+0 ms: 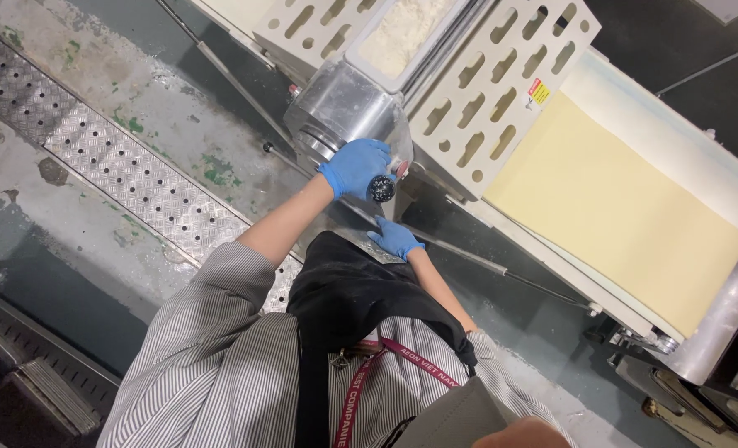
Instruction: Flattening dough using an industrial dough sheeter machine.
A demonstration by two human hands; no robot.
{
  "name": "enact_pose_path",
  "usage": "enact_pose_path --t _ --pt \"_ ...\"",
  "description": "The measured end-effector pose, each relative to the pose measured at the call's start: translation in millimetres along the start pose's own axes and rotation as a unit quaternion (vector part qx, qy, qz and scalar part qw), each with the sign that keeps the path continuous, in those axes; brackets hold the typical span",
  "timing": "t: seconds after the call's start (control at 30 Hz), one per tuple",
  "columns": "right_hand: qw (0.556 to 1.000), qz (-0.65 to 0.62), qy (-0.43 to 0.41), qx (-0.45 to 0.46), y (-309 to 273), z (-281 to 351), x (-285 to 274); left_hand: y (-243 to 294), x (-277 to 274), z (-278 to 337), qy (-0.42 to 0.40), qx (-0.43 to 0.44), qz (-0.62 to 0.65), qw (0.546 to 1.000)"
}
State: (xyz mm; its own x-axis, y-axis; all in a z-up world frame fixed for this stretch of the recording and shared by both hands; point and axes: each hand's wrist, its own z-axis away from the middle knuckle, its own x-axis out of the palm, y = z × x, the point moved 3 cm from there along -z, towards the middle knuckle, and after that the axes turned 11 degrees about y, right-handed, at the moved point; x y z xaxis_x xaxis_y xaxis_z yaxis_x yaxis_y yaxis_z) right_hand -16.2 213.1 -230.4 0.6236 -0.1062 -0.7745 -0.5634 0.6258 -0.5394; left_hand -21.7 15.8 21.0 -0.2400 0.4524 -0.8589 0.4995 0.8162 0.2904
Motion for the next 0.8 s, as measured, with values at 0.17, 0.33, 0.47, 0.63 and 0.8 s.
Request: enact_pose_path --t 0.17,0.33,0.47,0.63,0.8 --pt "0.998 -0.037 0.036 -0.026 3 2 -3 5 -10 -3 0.038 0.029 -0.016 0.999" --pt "0.984 -0.153 0.094 0.011 -37 21 -82 7 -14 -4 0.055 0.043 -0.007 0.998" --pt "0.908 -0.209 0.363 0.004 -23 15 -172 5 -12 -4 0.044 0.046 0.004 0.998" --pt "0.879 0.015 0.475 -0.034 16 -20 -239 9 -20 -6 0.044 0.046 -0.005 0.998" --pt "0.903 0.108 0.413 0.044 54 -50 -254 12 -24 -9 0.04 0.052 -0.019 0.998"
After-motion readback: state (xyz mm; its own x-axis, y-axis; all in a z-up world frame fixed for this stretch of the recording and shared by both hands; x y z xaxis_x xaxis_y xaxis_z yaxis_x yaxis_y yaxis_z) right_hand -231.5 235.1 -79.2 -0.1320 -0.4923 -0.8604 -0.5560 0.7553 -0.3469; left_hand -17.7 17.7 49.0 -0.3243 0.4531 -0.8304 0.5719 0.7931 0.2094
